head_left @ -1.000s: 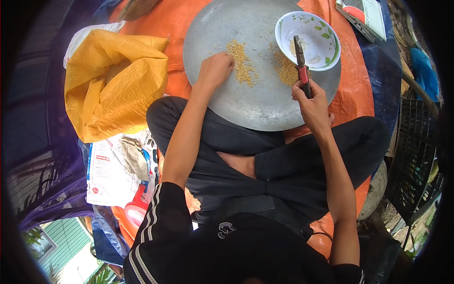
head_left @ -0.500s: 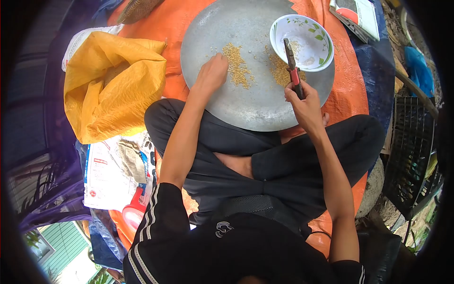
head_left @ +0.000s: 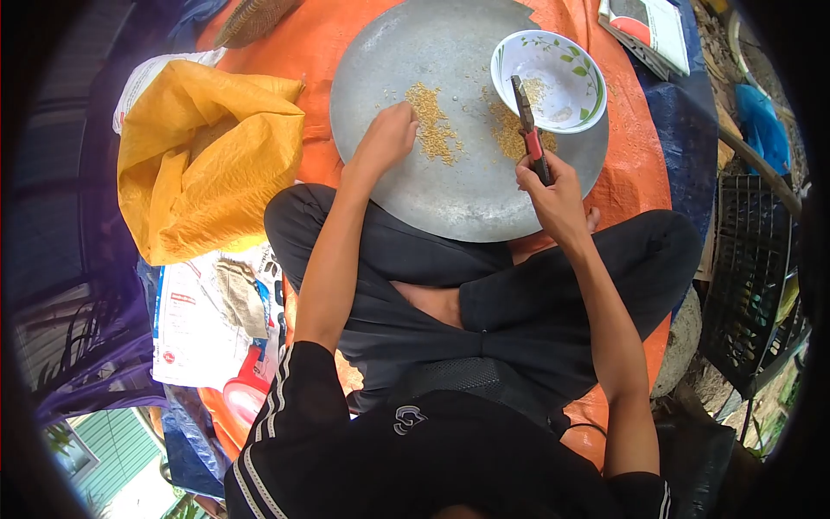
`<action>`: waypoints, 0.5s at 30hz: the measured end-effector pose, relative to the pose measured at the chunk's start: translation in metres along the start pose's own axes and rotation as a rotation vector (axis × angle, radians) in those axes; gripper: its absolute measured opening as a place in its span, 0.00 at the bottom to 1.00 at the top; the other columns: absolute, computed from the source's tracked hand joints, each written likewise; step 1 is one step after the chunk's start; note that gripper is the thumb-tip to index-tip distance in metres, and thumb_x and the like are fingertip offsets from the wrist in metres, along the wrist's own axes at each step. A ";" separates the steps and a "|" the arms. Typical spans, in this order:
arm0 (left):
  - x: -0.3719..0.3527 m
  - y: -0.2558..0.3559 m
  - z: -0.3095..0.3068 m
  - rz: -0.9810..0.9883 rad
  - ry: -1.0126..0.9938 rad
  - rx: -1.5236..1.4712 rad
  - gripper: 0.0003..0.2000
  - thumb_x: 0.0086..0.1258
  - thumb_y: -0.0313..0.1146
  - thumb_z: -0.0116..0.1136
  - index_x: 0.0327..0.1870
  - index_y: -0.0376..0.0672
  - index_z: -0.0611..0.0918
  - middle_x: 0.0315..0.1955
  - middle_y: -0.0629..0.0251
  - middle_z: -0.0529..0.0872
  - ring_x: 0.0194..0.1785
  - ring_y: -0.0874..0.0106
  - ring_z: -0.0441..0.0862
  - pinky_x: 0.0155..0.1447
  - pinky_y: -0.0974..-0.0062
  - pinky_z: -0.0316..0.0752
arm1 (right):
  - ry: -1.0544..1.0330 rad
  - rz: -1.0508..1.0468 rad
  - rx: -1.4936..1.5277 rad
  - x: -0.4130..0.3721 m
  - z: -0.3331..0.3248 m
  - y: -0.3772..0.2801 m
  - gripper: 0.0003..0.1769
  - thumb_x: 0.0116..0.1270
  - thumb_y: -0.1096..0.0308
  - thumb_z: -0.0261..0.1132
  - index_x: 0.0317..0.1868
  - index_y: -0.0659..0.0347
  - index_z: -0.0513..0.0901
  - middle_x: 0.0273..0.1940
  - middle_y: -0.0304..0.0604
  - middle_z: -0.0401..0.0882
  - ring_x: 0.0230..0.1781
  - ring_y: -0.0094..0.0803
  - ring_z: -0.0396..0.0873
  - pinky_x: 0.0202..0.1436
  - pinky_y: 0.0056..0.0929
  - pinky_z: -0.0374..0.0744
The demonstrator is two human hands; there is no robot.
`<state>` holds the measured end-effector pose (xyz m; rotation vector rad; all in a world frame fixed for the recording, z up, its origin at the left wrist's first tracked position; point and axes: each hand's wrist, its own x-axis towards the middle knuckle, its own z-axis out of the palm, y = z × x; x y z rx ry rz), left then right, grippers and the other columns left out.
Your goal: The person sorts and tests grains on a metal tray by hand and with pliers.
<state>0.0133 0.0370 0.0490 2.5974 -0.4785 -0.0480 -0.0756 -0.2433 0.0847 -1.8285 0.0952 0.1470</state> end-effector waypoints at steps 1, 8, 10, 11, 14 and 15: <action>0.000 0.006 -0.006 -0.051 0.022 -0.130 0.05 0.68 0.24 0.59 0.39 0.30 0.82 0.32 0.48 0.86 0.38 0.54 0.86 0.44 0.62 0.80 | -0.004 0.000 0.006 0.000 0.000 0.001 0.10 0.67 0.65 0.66 0.35 0.64 0.80 0.21 0.30 0.67 0.23 0.18 0.63 0.28 0.25 0.64; -0.002 0.002 -0.012 -0.227 0.079 -0.296 0.08 0.64 0.22 0.63 0.42 0.32 0.85 0.32 0.48 0.89 0.39 0.54 0.89 0.47 0.65 0.81 | -0.043 0.025 -0.010 -0.004 0.002 -0.006 0.10 0.66 0.65 0.66 0.35 0.64 0.80 0.21 0.30 0.68 0.23 0.17 0.63 0.28 0.24 0.64; -0.002 -0.004 -0.010 -0.182 0.119 -0.179 0.07 0.65 0.22 0.63 0.43 0.30 0.85 0.33 0.52 0.90 0.36 0.63 0.90 0.43 0.70 0.83 | -0.049 0.032 -0.006 -0.004 0.002 -0.006 0.09 0.66 0.65 0.66 0.35 0.64 0.80 0.21 0.30 0.68 0.23 0.17 0.63 0.28 0.24 0.64; -0.003 -0.006 -0.008 -0.184 0.118 -0.182 0.07 0.65 0.22 0.63 0.43 0.30 0.85 0.33 0.52 0.90 0.36 0.63 0.90 0.43 0.70 0.83 | -0.053 0.037 -0.002 -0.004 0.002 -0.007 0.09 0.66 0.66 0.66 0.35 0.64 0.80 0.21 0.30 0.68 0.22 0.17 0.63 0.28 0.24 0.64; -0.002 -0.002 -0.013 -0.196 0.103 -0.157 0.09 0.65 0.21 0.63 0.44 0.30 0.84 0.33 0.51 0.90 0.35 0.64 0.90 0.43 0.70 0.83 | -0.065 0.051 -0.011 -0.007 0.003 -0.011 0.08 0.66 0.67 0.66 0.35 0.64 0.80 0.22 0.32 0.69 0.23 0.18 0.64 0.28 0.25 0.65; -0.002 0.001 -0.015 -0.209 0.096 -0.187 0.10 0.65 0.21 0.62 0.46 0.30 0.84 0.33 0.51 0.90 0.34 0.64 0.90 0.42 0.70 0.83 | -0.064 0.055 -0.015 -0.007 0.003 -0.011 0.08 0.66 0.67 0.66 0.35 0.64 0.80 0.22 0.32 0.69 0.23 0.18 0.64 0.28 0.25 0.65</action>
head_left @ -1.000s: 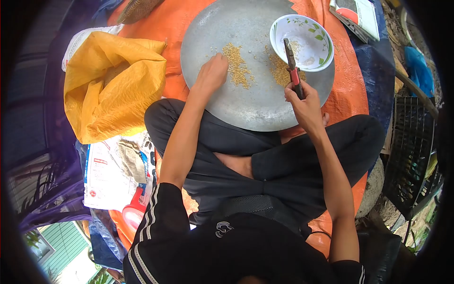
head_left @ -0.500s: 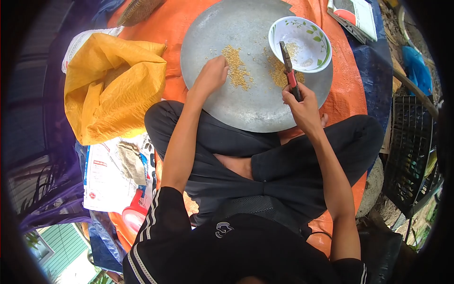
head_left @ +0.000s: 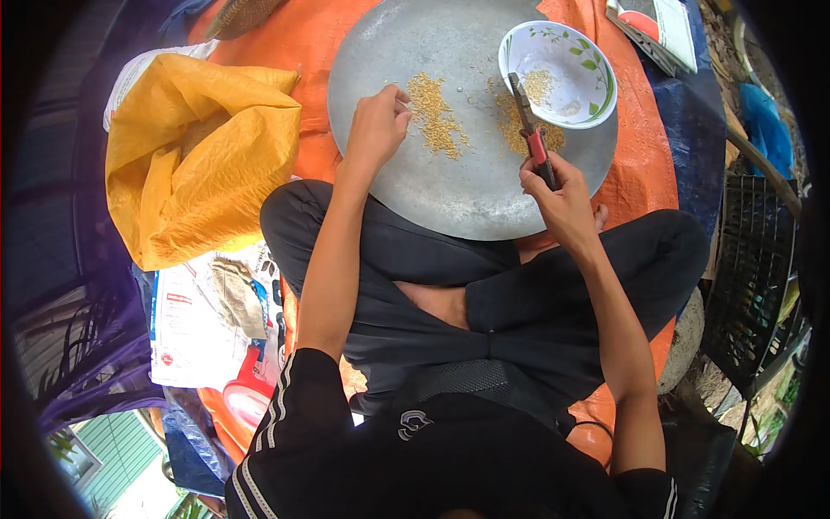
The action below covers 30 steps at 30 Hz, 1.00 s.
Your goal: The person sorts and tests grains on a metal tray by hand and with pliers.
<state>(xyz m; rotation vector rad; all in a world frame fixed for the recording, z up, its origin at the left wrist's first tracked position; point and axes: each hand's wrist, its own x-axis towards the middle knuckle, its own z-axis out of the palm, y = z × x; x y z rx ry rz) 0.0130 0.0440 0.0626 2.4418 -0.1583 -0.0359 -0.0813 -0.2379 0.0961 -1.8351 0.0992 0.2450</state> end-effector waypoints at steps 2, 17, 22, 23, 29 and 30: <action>0.000 0.006 -0.003 -0.016 -0.012 -0.034 0.11 0.65 0.22 0.62 0.47 0.30 0.83 0.33 0.50 0.90 0.34 0.64 0.90 0.42 0.70 0.83 | -0.003 -0.056 -0.070 -0.001 0.000 0.000 0.08 0.66 0.69 0.66 0.36 0.66 0.81 0.24 0.35 0.71 0.25 0.21 0.66 0.30 0.26 0.66; -0.028 0.096 -0.016 0.020 -0.078 -0.807 0.10 0.75 0.24 0.60 0.53 0.33 0.77 0.37 0.61 0.87 0.42 0.74 0.87 0.45 0.80 0.80 | -0.080 -0.249 0.012 -0.010 0.007 -0.018 0.09 0.67 0.73 0.63 0.45 0.68 0.82 0.42 0.44 0.82 0.39 0.31 0.80 0.46 0.30 0.76; -0.032 0.103 -0.009 0.059 -0.013 -0.714 0.08 0.75 0.23 0.59 0.50 0.34 0.76 0.35 0.61 0.87 0.40 0.74 0.87 0.43 0.78 0.81 | -0.139 -0.162 0.137 -0.014 0.013 -0.019 0.14 0.72 0.70 0.61 0.53 0.69 0.80 0.43 0.45 0.82 0.42 0.31 0.80 0.50 0.31 0.77; -0.032 0.103 -0.006 0.055 -0.006 -0.716 0.08 0.75 0.23 0.59 0.50 0.34 0.76 0.35 0.61 0.87 0.40 0.74 0.87 0.43 0.78 0.81 | -0.155 -0.152 0.116 -0.015 0.013 -0.018 0.15 0.73 0.69 0.61 0.54 0.69 0.80 0.43 0.45 0.82 0.42 0.31 0.80 0.50 0.32 0.77; -0.036 0.108 0.002 0.112 0.148 -0.675 0.07 0.74 0.21 0.59 0.49 0.33 0.76 0.35 0.61 0.87 0.39 0.74 0.88 0.44 0.77 0.83 | -0.166 -0.143 0.095 -0.016 0.016 -0.017 0.16 0.74 0.66 0.60 0.55 0.69 0.80 0.42 0.45 0.82 0.42 0.32 0.80 0.51 0.32 0.77; -0.036 0.109 0.004 0.082 0.153 -0.664 0.07 0.74 0.21 0.59 0.49 0.33 0.76 0.35 0.61 0.87 0.39 0.74 0.88 0.44 0.77 0.83 | -0.161 -0.150 0.099 -0.016 0.016 -0.017 0.16 0.74 0.66 0.60 0.55 0.69 0.80 0.42 0.45 0.82 0.42 0.32 0.80 0.51 0.32 0.77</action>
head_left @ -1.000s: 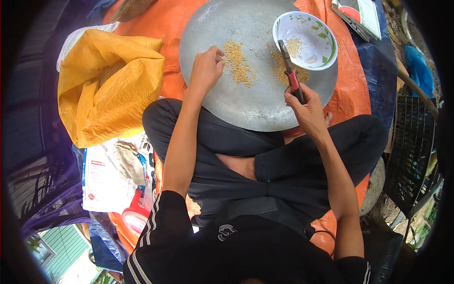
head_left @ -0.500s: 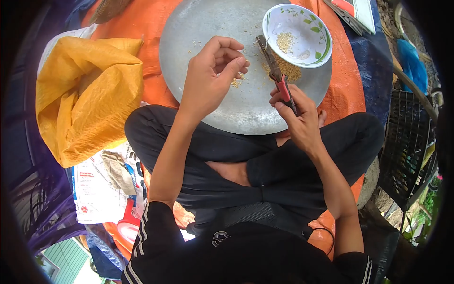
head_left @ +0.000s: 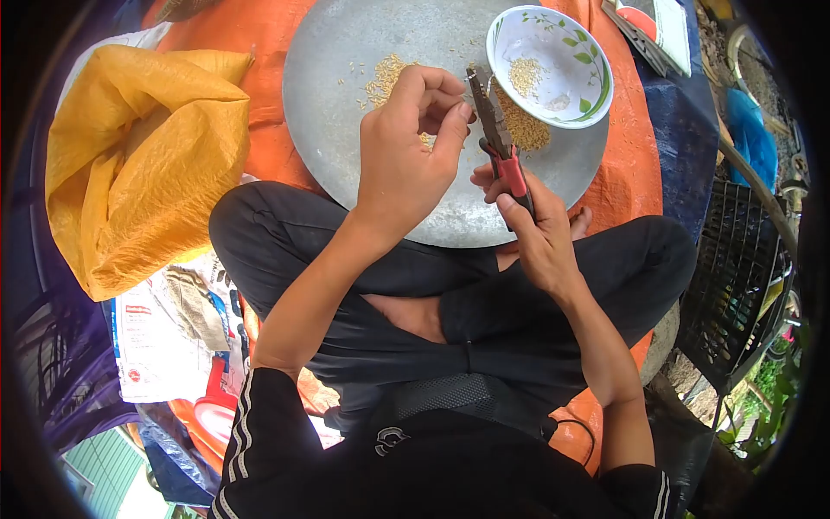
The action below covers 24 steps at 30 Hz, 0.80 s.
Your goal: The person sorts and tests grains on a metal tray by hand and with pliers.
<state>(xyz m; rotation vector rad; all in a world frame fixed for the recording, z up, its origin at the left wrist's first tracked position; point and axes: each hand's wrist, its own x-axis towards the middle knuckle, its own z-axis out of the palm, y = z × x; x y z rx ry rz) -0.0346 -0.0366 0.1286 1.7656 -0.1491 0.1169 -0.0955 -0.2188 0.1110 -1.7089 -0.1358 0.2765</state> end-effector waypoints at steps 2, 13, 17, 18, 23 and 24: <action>-0.001 0.000 0.003 -0.027 0.017 0.012 0.07 0.73 0.21 0.59 0.49 0.33 0.76 0.35 0.61 0.88 0.38 0.74 0.88 0.44 0.77 0.83 | -0.005 0.002 -0.014 0.000 0.000 0.001 0.16 0.74 0.66 0.59 0.55 0.69 0.80 0.43 0.46 0.82 0.43 0.32 0.80 0.51 0.32 0.77; -0.001 -0.005 0.010 0.118 0.087 0.112 0.05 0.71 0.21 0.59 0.45 0.36 0.77 0.31 0.62 0.88 0.35 0.74 0.88 0.40 0.76 0.82 | 0.006 0.055 -0.007 -0.001 0.004 0.002 0.16 0.74 0.68 0.58 0.56 0.70 0.79 0.47 0.47 0.84 0.47 0.33 0.82 0.53 0.33 0.79; -0.002 -0.009 0.011 0.191 0.087 0.213 0.05 0.70 0.21 0.60 0.43 0.37 0.77 0.30 0.62 0.87 0.33 0.73 0.88 0.39 0.75 0.81 | 0.004 0.079 0.051 -0.001 0.005 -0.001 0.16 0.75 0.68 0.58 0.56 0.71 0.79 0.47 0.48 0.85 0.49 0.33 0.82 0.55 0.32 0.78; -0.002 -0.009 0.012 0.196 0.093 0.208 0.05 0.70 0.21 0.60 0.42 0.37 0.77 0.29 0.63 0.86 0.32 0.73 0.87 0.39 0.75 0.81 | 0.005 0.105 0.083 -0.001 0.004 -0.002 0.16 0.75 0.68 0.58 0.56 0.72 0.79 0.47 0.48 0.85 0.49 0.33 0.82 0.56 0.33 0.77; -0.001 -0.008 0.012 0.198 0.103 0.175 0.05 0.70 0.21 0.60 0.42 0.38 0.76 0.28 0.63 0.85 0.30 0.73 0.86 0.37 0.75 0.80 | -0.036 0.144 0.110 0.000 0.004 -0.009 0.14 0.75 0.68 0.57 0.51 0.71 0.79 0.49 0.48 0.83 0.50 0.33 0.82 0.56 0.34 0.78; -0.001 -0.008 0.012 0.201 0.114 0.170 0.05 0.70 0.21 0.60 0.41 0.38 0.76 0.28 0.64 0.85 0.29 0.74 0.85 0.37 0.75 0.79 | -0.036 0.124 0.122 -0.001 0.005 -0.008 0.13 0.75 0.69 0.57 0.50 0.71 0.79 0.50 0.48 0.82 0.50 0.33 0.81 0.57 0.35 0.78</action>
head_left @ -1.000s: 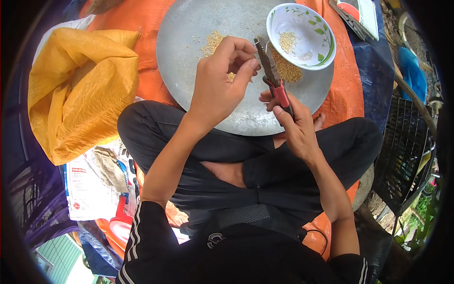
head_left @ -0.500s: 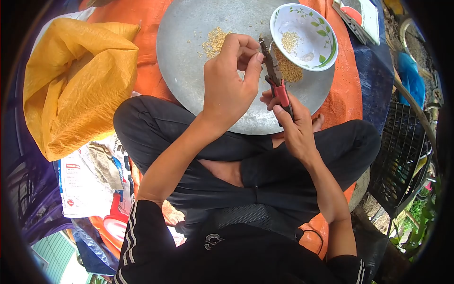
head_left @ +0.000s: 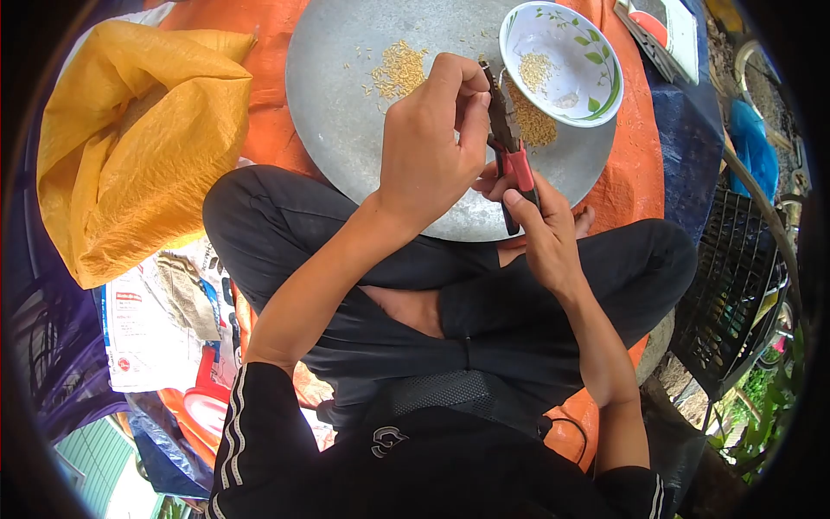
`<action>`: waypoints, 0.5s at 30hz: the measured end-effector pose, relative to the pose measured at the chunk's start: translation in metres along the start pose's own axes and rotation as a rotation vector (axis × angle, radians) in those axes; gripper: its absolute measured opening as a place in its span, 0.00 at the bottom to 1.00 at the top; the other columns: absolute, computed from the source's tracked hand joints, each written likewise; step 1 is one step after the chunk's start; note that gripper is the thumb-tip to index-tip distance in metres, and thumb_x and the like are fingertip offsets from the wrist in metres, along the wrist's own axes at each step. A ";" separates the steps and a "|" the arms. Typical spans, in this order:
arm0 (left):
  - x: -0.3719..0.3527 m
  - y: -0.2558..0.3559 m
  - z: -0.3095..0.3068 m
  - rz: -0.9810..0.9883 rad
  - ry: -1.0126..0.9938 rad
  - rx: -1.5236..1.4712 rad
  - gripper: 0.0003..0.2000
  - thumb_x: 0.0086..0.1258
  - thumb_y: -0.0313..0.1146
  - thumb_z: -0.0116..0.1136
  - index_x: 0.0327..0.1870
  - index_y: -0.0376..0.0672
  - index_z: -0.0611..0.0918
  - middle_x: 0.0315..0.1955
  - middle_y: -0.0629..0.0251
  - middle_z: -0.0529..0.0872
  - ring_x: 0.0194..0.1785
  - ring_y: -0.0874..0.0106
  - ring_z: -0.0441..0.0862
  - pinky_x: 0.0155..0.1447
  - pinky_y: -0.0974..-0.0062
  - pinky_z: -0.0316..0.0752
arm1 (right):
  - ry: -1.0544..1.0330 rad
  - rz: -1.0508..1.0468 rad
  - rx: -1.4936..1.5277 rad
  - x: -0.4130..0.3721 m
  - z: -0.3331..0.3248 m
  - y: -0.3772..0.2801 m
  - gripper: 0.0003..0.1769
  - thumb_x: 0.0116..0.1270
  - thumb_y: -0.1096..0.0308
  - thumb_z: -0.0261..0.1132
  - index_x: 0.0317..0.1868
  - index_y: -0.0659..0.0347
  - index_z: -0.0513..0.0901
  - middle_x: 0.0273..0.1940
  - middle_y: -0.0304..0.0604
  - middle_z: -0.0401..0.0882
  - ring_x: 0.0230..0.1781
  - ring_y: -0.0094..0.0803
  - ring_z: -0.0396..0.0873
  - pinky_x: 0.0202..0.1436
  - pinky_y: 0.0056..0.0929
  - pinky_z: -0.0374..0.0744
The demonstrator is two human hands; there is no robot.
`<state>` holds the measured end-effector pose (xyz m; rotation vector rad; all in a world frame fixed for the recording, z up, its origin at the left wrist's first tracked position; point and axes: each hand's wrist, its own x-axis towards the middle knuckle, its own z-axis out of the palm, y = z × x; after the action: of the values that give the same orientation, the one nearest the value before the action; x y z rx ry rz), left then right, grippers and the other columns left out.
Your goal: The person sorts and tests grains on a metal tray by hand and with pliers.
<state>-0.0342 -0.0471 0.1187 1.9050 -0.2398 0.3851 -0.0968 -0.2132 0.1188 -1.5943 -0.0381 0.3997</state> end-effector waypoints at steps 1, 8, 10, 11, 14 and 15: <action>0.000 0.000 0.000 0.002 0.012 -0.004 0.05 0.70 0.21 0.60 0.41 0.38 0.76 0.28 0.64 0.85 0.29 0.74 0.85 0.36 0.75 0.79 | 0.000 0.000 0.000 0.000 0.000 0.001 0.13 0.75 0.69 0.57 0.50 0.71 0.79 0.50 0.48 0.82 0.50 0.33 0.81 0.57 0.35 0.78; 0.000 -0.001 0.001 0.002 0.004 -0.002 0.05 0.70 0.21 0.60 0.41 0.38 0.76 0.27 0.65 0.85 0.29 0.74 0.84 0.36 0.75 0.78 | 0.011 0.017 0.023 -0.001 0.000 0.003 0.13 0.75 0.68 0.57 0.49 0.70 0.79 0.47 0.47 0.83 0.49 0.33 0.81 0.56 0.34 0.78; 0.000 -0.002 0.002 0.003 0.003 -0.004 0.05 0.70 0.21 0.60 0.41 0.38 0.76 0.27 0.65 0.85 0.28 0.74 0.84 0.36 0.75 0.78 | 0.019 0.037 0.019 -0.001 0.000 0.004 0.13 0.75 0.68 0.57 0.50 0.70 0.79 0.45 0.46 0.83 0.48 0.33 0.81 0.55 0.33 0.78; 0.000 -0.001 0.002 0.002 0.003 -0.005 0.05 0.70 0.21 0.60 0.41 0.38 0.76 0.27 0.65 0.85 0.28 0.74 0.84 0.36 0.75 0.78 | 0.012 0.011 -0.018 0.000 -0.001 0.006 0.14 0.75 0.67 0.58 0.51 0.70 0.79 0.44 0.46 0.83 0.47 0.32 0.82 0.55 0.33 0.78; 0.000 -0.001 0.001 0.002 0.000 0.009 0.06 0.70 0.20 0.60 0.41 0.38 0.76 0.27 0.64 0.85 0.28 0.74 0.84 0.36 0.75 0.78 | 0.012 -0.024 -0.062 0.000 -0.001 0.010 0.14 0.75 0.67 0.58 0.52 0.70 0.79 0.42 0.46 0.83 0.46 0.33 0.82 0.53 0.33 0.78; 0.000 -0.001 0.001 0.002 -0.002 0.011 0.06 0.70 0.20 0.60 0.41 0.38 0.76 0.27 0.65 0.85 0.28 0.74 0.84 0.36 0.75 0.78 | 0.018 -0.035 -0.070 0.000 -0.001 0.010 0.14 0.75 0.67 0.58 0.53 0.70 0.79 0.42 0.47 0.83 0.45 0.33 0.82 0.53 0.34 0.78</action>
<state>-0.0339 -0.0481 0.1172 1.9161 -0.2414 0.3873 -0.0987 -0.2148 0.1087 -1.6641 -0.0669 0.3600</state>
